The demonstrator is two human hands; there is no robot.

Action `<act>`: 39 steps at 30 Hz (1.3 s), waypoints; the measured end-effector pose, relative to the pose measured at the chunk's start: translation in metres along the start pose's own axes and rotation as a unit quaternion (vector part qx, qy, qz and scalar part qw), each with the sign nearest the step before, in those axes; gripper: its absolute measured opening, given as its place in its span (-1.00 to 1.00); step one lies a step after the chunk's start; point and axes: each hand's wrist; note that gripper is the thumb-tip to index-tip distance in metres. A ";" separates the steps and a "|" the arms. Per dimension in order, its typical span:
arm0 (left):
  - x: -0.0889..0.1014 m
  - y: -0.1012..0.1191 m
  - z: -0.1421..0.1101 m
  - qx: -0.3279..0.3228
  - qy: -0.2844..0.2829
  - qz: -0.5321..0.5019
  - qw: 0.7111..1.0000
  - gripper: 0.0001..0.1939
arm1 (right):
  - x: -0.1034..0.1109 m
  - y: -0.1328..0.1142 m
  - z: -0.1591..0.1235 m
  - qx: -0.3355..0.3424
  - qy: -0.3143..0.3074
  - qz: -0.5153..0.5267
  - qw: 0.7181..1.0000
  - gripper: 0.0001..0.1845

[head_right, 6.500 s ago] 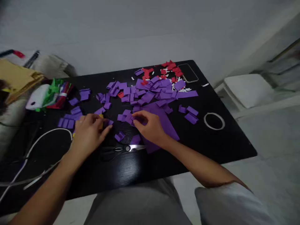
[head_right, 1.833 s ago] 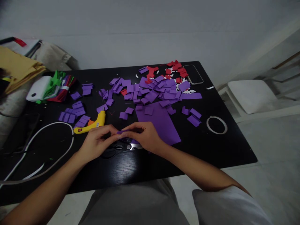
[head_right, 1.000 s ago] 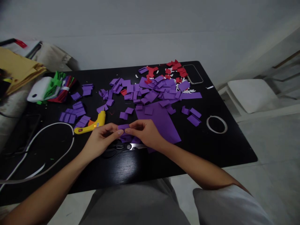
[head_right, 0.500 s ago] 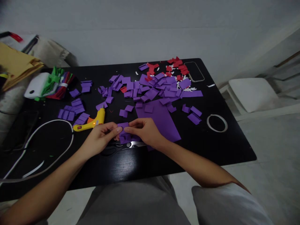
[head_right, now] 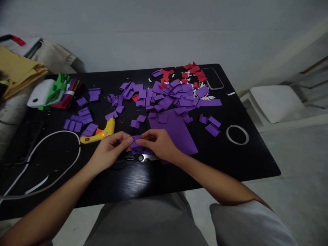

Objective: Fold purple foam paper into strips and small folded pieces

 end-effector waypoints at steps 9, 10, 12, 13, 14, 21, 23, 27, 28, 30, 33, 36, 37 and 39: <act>0.003 -0.011 0.004 -0.022 0.048 0.069 0.996 -0.66 | 0.001 0.004 0.001 0.055 0.007 -0.062 0.997 -0.74; 0.003 -0.012 0.005 -0.034 0.065 0.101 0.992 -0.67 | 0.001 0.004 0.002 0.065 0.009 -0.075 0.995 -0.76; 0.005 -0.013 0.006 -0.066 0.107 0.165 0.978 -0.69 | 0.004 0.003 0.003 0.089 0.020 -0.117 0.989 -0.77; 0.005 -0.012 0.006 -0.082 0.126 0.190 0.970 -0.68 | 0.006 0.002 0.004 0.104 0.029 -0.152 0.982 -0.77; 0.007 -0.011 0.006 -0.094 0.144 0.208 0.963 -0.68 | 0.009 0.002 0.005 0.124 0.040 -0.196 0.972 -0.77; 0.046 -0.004 0.003 -0.081 0.249 0.350 0.899 -0.79 | 0.051 0.005 0.023 0.215 0.095 -0.501 0.833 -0.53; 0.061 -0.006 0.003 -0.046 0.256 0.408 0.875 -0.78 | 0.058 0.007 0.026 0.193 0.068 -0.521 0.828 -0.51; 0.078 -0.017 0.007 0.001 0.239 0.462 0.854 -0.67 | 0.061 0.010 0.027 0.167 0.060 -0.525 0.832 -0.57; 0.080 -0.020 0.008 0.007 0.224 0.476 0.851 -0.66 | 0.061 0.010 0.027 0.166 0.065 -0.518 0.837 -0.58; 0.083 -0.024 0.009 0.018 0.187 0.496 0.848 -0.65 | 0.062 0.009 0.027 0.169 0.071 -0.492 0.851 -0.60; 0.086 -0.025 0.008 0.027 0.143 0.491 0.859 -0.67 | 0.062 0.006 0.028 0.186 0.081 -0.453 0.868 -0.72; 0.092 -0.022 0.005 0.030 0.121 0.460 0.879 -0.70 | 0.057 0.000 0.028 0.196 0.094 -0.415 0.883 -0.85; 0.093 -0.020 0.004 0.027 0.119 0.447 0.886 -0.70 | 0.054 -0.002 0.027 0.192 0.095 -0.389 0.896 -0.89; 0.096 -0.017 0.004 0.005 0.127 0.415 0.901 -0.69 | 0.047 -0.006 0.024 0.171 0.084 -0.302 0.934 -0.88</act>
Point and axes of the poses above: each hand's wrist, its own z-axis towards the middle knuckle, its own x-axis out of the back of the hand, y = z × x, and after that the axes turned 11 degrees about x, right-handed
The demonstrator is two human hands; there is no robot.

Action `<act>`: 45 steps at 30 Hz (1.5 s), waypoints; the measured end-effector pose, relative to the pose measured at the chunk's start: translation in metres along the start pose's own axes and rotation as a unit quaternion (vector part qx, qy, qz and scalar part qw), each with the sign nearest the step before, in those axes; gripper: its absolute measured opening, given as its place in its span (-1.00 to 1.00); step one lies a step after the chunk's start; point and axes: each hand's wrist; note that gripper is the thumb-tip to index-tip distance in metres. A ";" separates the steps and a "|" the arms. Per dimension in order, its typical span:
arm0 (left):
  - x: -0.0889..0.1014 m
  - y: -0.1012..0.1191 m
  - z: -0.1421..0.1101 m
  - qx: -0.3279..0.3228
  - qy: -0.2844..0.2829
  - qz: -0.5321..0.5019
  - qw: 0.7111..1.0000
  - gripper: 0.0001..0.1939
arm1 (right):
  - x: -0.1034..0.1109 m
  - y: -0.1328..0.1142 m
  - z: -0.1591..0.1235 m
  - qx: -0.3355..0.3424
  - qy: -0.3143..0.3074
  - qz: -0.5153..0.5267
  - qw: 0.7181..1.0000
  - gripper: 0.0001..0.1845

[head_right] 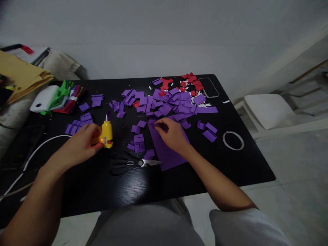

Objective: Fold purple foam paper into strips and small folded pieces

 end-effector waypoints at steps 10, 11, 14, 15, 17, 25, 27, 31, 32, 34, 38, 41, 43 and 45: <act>0.007 0.018 -0.005 -0.026 -0.005 -0.134 0.991 -0.61 | -0.015 -0.020 -0.015 0.061 -0.155 0.020 0.986 -0.80; 0.006 0.020 -0.006 -0.018 -0.002 -0.155 0.988 -0.61 | -0.016 -0.022 -0.016 0.065 -0.160 -0.012 0.985 -0.89; 0.000 0.024 -0.008 -0.027 0.005 -0.279 0.960 -0.63 | -0.022 -0.026 -0.022 0.058 -0.175 -0.095 0.978 -0.68; -0.003 0.025 -0.008 -0.040 -0.006 -0.339 0.940 -0.62 | -0.024 -0.027 -0.023 0.058 -0.168 -0.109 0.978 -0.63; -0.009 0.025 -0.008 -0.066 -0.044 -0.424 0.902 -0.58 | -0.027 -0.027 -0.025 0.062 -0.123 -0.098 0.986 -0.67; -0.018 0.031 -0.012 -0.172 -0.097 -0.398 0.896 -0.66 | -0.027 -0.027 -0.015 -0.088 -0.073 0.262 0.958 -0.66; -0.018 0.035 -0.013 -0.197 -0.102 -0.389 0.894 -0.66 | -0.031 -0.027 -0.015 -0.112 -0.066 0.312 0.941 -0.61; -0.019 0.041 -0.014 -0.217 -0.119 -0.381 0.891 -0.62 | -0.037 -0.029 -0.017 -0.108 -0.046 0.359 0.926 -0.68; -0.019 0.041 -0.015 -0.213 -0.118 -0.384 0.891 -0.62 | -0.036 -0.028 -0.016 -0.103 -0.050 0.355 0.928 -0.71; -0.021 0.042 -0.016 -0.174 -0.096 -0.407 0.892 -0.64 | -0.033 -0.023 -0.014 -0.105 -0.050 0.311 0.943 -0.69; -0.023 0.044 -0.016 0.010 -0.002 -0.486 0.874 -0.67 | -0.018 -0.002 -0.006 -0.106 0.089 0.087 0.986 -0.60; -0.024 0.047 -0.013 0.081 0.034 -0.500 0.861 -0.68 | -0.010 0.009 -0.003 -0.035 0.189 -0.068 0.979 -0.28; -0.026 0.048 -0.011 0.089 0.041 -0.490 0.866 -0.67 | -0.010 0.009 -0.003 0.007 0.198 -0.108 0.974 -0.27; -0.031 0.046 -0.009 0.087 0.058 -0.459 0.882 -0.67 | -0.014 0.003 -0.007 0.048 0.175 -0.105 0.978 -0.41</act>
Point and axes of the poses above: each hand's wrist, its own z-axis towards the middle knuckle, its own x-axis out of the back of the hand, y = z × x, and after that the axes turned 11 degrees about x, right-handed
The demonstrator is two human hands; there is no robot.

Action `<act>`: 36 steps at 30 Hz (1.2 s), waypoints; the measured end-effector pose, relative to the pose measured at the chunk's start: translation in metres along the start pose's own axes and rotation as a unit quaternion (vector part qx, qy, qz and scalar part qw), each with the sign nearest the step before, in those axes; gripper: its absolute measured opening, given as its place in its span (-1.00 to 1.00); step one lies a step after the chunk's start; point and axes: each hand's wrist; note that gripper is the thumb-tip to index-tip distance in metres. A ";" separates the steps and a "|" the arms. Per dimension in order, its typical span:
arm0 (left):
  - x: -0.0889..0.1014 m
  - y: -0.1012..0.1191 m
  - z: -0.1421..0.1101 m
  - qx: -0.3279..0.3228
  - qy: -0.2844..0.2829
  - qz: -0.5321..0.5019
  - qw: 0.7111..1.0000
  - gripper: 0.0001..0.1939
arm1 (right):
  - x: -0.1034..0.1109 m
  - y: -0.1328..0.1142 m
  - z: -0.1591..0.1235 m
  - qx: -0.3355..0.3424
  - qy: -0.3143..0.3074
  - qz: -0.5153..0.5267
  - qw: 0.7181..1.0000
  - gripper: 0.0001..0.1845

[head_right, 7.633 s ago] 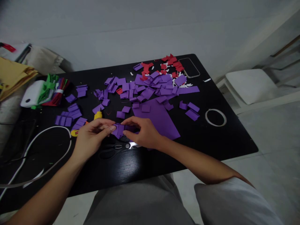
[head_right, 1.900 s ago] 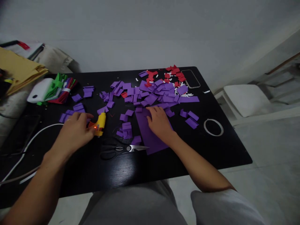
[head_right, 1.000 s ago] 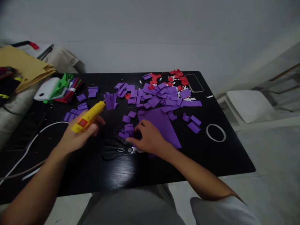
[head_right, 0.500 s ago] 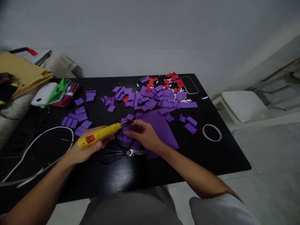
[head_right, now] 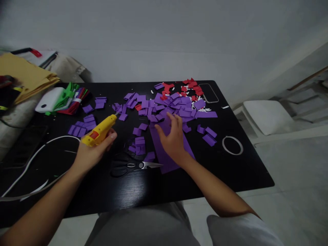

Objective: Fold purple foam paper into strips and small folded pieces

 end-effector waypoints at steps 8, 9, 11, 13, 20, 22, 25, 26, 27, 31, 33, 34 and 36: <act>-0.006 -0.011 -0.001 -0.032 0.029 0.078 0.996 -0.60 | -0.010 -0.017 -0.018 0.151 -0.312 0.104 0.932 -0.32; -0.006 -0.011 -0.002 -0.028 0.017 0.083 0.996 -0.61 | -0.010 -0.017 -0.019 0.156 -0.335 0.114 0.922 -0.29; -0.008 -0.011 -0.003 -0.020 -0.021 0.090 0.996 -0.64 | -0.010 -0.018 -0.019 0.159 -0.361 0.131 0.910 -0.25; -0.010 -0.012 -0.003 -0.018 -0.066 0.093 0.993 -0.69 | -0.010 -0.019 -0.018 0.158 -0.370 0.142 0.905 -0.23; -0.017 -0.018 -0.004 0.015 -0.143 0.081 0.986 -0.76 | -0.016 -0.017 -0.022 0.147 -0.372 0.142 0.906 -0.23; -0.018 -0.015 -0.004 0.026 -0.151 0.050 0.987 -0.78 | -0.018 -0.016 -0.023 0.148 -0.369 0.142 0.907 -0.23; -0.019 -0.011 -0.004 0.040 -0.164 0.008 0.986 -0.77 | -0.019 -0.015 -0.024 0.153 -0.348 0.143 0.914 -0.24; -0.019 -0.010 -0.003 0.042 -0.165 0.002 0.985 -0.76 | -0.019 -0.015 -0.024 0.151 -0.338 0.143 0.918 -0.25; -0.019 -0.009 -0.003 0.041 -0.161 -0.002 0.986 -0.75 | -0.018 -0.015 -0.024 0.146 -0.327 0.142 0.923 -0.26; -0.018 -0.007 -0.002 0.030 -0.134 0.005 0.990 -0.73 | -0.015 -0.017 -0.023 0.131 -0.288 0.138 0.939 -0.31; -0.019 -0.006 -0.003 0.035 -0.129 0.002 0.991 -0.70 | -0.014 -0.019 -0.023 0.132 -0.263 0.140 0.945 -0.33; -0.019 -0.005 -0.003 0.039 -0.131 -0.007 0.991 -0.68 | -0.013 -0.020 -0.024 0.133 -0.250 0.143 0.948 -0.33; -0.021 -0.002 -0.005 0.047 -0.138 -0.039 0.989 -0.64 | -0.013 -0.023 -0.025 0.129 -0.228 0.149 0.954 -0.33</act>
Point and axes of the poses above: each hand's wrist, its own z-axis towards the middle knuckle, its own x-axis out of the back of the hand, y = z × x, and after that the axes turned 11 degrees about x, right-handed
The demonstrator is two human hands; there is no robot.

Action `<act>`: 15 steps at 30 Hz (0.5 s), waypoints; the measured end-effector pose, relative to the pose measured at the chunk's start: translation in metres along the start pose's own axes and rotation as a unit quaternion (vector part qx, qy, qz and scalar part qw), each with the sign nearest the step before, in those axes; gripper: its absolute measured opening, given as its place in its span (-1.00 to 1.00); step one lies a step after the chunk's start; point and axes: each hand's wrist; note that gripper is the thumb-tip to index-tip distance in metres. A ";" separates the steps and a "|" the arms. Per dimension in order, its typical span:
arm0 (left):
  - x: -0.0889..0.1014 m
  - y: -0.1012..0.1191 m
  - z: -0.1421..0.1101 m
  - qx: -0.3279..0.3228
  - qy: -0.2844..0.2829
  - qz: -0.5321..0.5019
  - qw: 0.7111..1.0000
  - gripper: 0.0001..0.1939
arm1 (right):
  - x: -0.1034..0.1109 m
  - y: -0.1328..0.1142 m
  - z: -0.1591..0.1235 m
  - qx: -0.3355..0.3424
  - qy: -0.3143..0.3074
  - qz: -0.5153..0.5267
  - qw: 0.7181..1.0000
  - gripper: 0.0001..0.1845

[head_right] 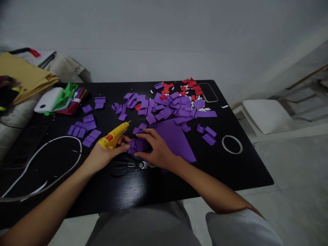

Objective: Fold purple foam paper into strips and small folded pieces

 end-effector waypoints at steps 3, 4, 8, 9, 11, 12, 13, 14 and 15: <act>-0.002 0.004 -0.002 -0.004 -0.002 -0.033 0.999 -0.62 | -0.002 -0.004 0.000 -0.025 0.014 0.032 0.999 -0.28; -0.002 0.006 -0.002 -0.005 0.002 -0.034 0.999 -0.63 | -0.002 -0.005 0.001 -0.043 0.015 0.058 0.997 -0.25; 0.000 0.007 -0.002 -0.014 0.010 -0.020 1.000 -0.66 | -0.003 -0.007 0.005 -0.161 0.039 0.222 0.961 -0.32; 0.000 0.006 -0.002 -0.018 0.008 -0.020 1.000 -0.66 | -0.003 -0.007 0.006 -0.192 0.046 0.258 0.946 -0.39; 0.000 0.005 -0.003 -0.024 0.002 -0.028 0.999 -0.66 | -0.003 -0.006 0.008 -0.242 0.043 0.315 0.917 -0.49; -0.001 0.004 -0.003 -0.027 -0.001 -0.030 0.999 -0.67 | -0.003 -0.006 0.008 -0.259 0.033 0.334 0.906 -0.51; -0.002 0.004 -0.004 -0.031 -0.005 -0.031 0.999 -0.67 | -0.004 -0.006 0.009 -0.273 0.020 0.348 0.896 -0.52; -0.003 0.003 -0.005 -0.037 -0.008 -0.028 0.999 -0.67 | -0.004 -0.006 0.009 -0.284 0.006 0.359 0.889 -0.53; -0.003 0.002 -0.006 -0.044 -0.009 -0.024 0.999 -0.67 | -0.004 -0.006 0.008 -0.292 -0.008 0.364 0.884 -0.54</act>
Point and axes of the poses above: each hand's wrist, its own z-axis towards the middle knuckle, its own x-axis out of the back of the hand, y = z × x, and after that the axes turned 11 degrees about x, right-handed
